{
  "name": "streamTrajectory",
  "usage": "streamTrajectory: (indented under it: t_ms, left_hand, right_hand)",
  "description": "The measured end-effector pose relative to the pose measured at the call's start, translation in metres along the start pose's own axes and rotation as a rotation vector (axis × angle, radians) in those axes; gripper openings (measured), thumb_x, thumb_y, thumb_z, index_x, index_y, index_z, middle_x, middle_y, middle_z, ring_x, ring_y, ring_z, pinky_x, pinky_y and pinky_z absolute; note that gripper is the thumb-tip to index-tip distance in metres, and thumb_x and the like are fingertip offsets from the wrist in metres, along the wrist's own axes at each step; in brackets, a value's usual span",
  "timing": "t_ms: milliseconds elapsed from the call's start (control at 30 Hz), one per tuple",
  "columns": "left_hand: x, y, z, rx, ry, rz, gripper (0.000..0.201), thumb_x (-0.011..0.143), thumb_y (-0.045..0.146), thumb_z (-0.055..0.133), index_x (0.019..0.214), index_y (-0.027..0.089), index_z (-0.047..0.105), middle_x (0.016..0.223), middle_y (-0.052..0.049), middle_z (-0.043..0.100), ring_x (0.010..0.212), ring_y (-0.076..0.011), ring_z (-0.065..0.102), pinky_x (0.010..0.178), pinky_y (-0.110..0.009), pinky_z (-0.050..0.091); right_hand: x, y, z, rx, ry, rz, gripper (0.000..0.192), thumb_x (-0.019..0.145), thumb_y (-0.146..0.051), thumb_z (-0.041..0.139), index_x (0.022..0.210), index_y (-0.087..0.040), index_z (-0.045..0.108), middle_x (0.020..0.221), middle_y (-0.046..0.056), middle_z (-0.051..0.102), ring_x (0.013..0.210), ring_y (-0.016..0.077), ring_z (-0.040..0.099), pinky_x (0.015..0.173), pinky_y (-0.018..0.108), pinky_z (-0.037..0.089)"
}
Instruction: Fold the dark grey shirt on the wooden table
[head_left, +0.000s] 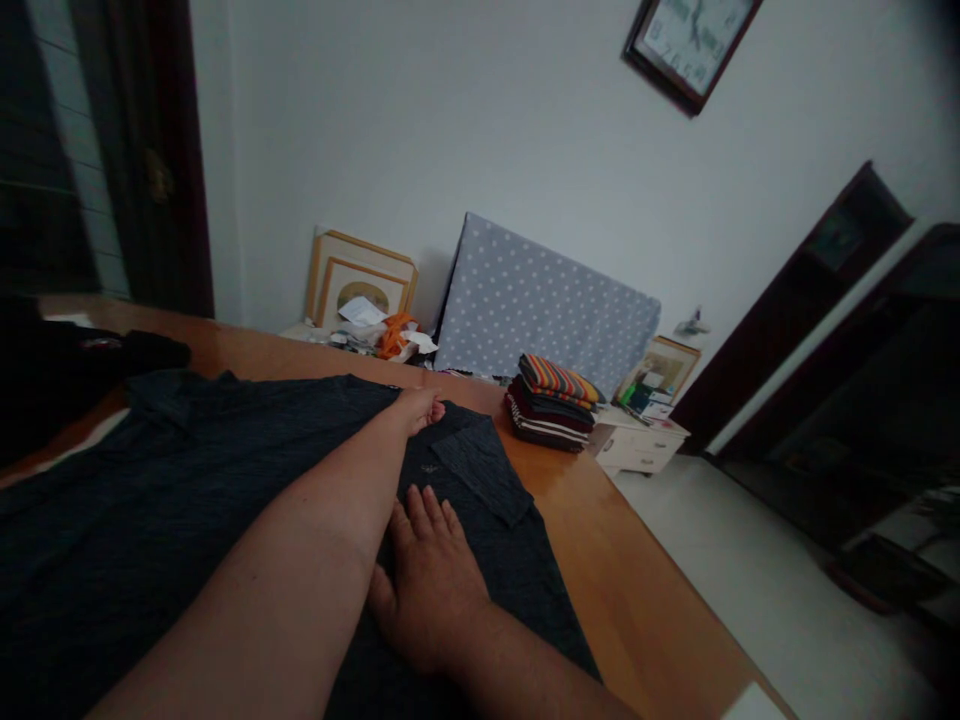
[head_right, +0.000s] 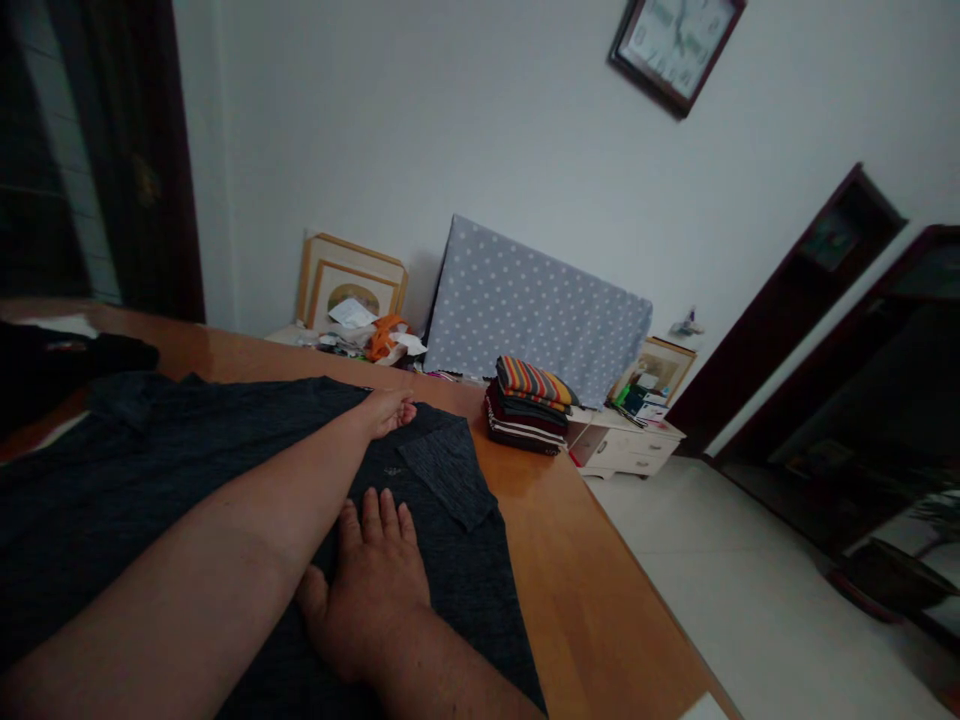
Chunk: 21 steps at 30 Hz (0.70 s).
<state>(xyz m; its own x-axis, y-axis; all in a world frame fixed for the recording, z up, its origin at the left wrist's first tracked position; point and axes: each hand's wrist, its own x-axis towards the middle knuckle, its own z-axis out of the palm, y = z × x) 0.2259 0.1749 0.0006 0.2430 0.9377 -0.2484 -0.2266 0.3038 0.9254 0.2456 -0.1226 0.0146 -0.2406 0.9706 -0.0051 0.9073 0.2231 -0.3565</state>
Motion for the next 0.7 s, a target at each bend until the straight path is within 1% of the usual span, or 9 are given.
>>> streamTrajectory:
  t_ms: [100,233,300,367,433,500,633,700]
  left_hand:
    - [-0.01,0.001,-0.005,-0.002,-0.02,0.014,0.02,0.095,0.031,0.055,0.083,0.016,0.053,0.058,0.0,0.057,0.048,-0.0099,0.057,0.049,-0.019,0.05]
    - [-0.034,0.004,-0.015,0.024,-0.027,0.078,0.019,0.094,0.031,0.058,0.083,0.016,0.054,0.064,-0.003,0.061,0.053,-0.0108,0.061,0.055,-0.021,0.053]
    - [-0.05,0.007,-0.026,0.053,-0.019,0.119,0.018,0.092,0.031,0.06,0.083,0.016,0.056,0.067,-0.003,0.063,0.056,-0.0112,0.062,0.057,-0.022,0.054]
    - [-0.066,0.012,-0.041,0.098,0.01,0.157,0.02,0.09,0.032,0.064,0.082,0.016,0.057,0.068,-0.004,0.064,0.057,-0.0117,0.063,0.057,-0.023,0.053]
    - [-0.083,0.02,-0.062,0.154,0.069,0.197,0.022,0.086,0.033,0.068,0.079,0.016,0.057,0.068,-0.004,0.064,0.056,-0.0116,0.062,0.054,-0.022,0.051]
    - [-0.099,0.03,-0.089,0.212,0.151,0.241,0.021,0.085,0.031,0.069,0.078,0.016,0.057,0.066,-0.003,0.064,0.054,-0.0108,0.06,0.051,-0.02,0.049]
    - [-0.132,0.054,-0.156,0.314,0.343,0.324,0.016,0.087,0.023,0.063,0.075,0.016,0.057,0.066,-0.002,0.062,0.052,-0.0088,0.057,0.048,-0.017,0.043]
    - [-0.149,0.065,-0.191,0.355,0.439,0.352,0.015,0.087,0.021,0.06,0.074,0.016,0.056,0.066,-0.001,0.062,0.052,-0.0078,0.056,0.048,-0.016,0.041]
  right_hand:
    - [-0.001,-0.001,-0.001,-0.009,0.0,0.0,0.078,0.097,-0.064,0.026,0.159,-0.016,0.021,0.166,0.011,0.009,0.153,0.029,0.0,0.124,0.052,0.005]
    - [-0.001,-0.003,0.0,-0.038,0.004,0.017,0.078,0.097,-0.066,0.026,0.158,-0.017,0.023,0.166,0.009,0.011,0.153,0.0279,0.002,0.124,0.05,0.005]
    - [0.0,-0.003,0.001,-0.054,0.004,0.024,0.077,0.097,-0.065,0.027,0.158,-0.018,0.023,0.166,0.008,0.012,0.153,0.0274,0.003,0.124,0.049,0.004]
    - [0.001,-0.005,0.002,-0.068,0.008,0.028,0.077,0.097,-0.064,0.027,0.158,-0.018,0.024,0.165,0.008,0.013,0.153,0.0271,0.004,0.124,0.048,0.004]
    - [0.0,-0.006,0.003,-0.08,0.013,0.031,0.076,0.098,-0.063,0.027,0.158,-0.017,0.025,0.165,0.008,0.014,0.153,0.0271,0.005,0.124,0.048,0.004]
    - [-0.001,-0.006,0.004,-0.087,0.017,0.026,0.075,0.098,-0.063,0.027,0.157,-0.017,0.027,0.165,0.008,0.016,0.153,0.0274,0.008,0.124,0.048,0.006]
    - [-0.003,-0.005,0.008,-0.094,0.028,0.002,0.077,0.097,-0.065,0.026,0.157,-0.016,0.029,0.164,0.009,0.018,0.152,0.0286,0.011,0.123,0.049,0.009]
    - [-0.002,-0.004,0.01,-0.106,0.025,0.009,0.078,0.097,-0.066,0.026,0.157,-0.017,0.029,0.164,0.009,0.019,0.153,0.0285,0.01,0.123,0.048,0.009]
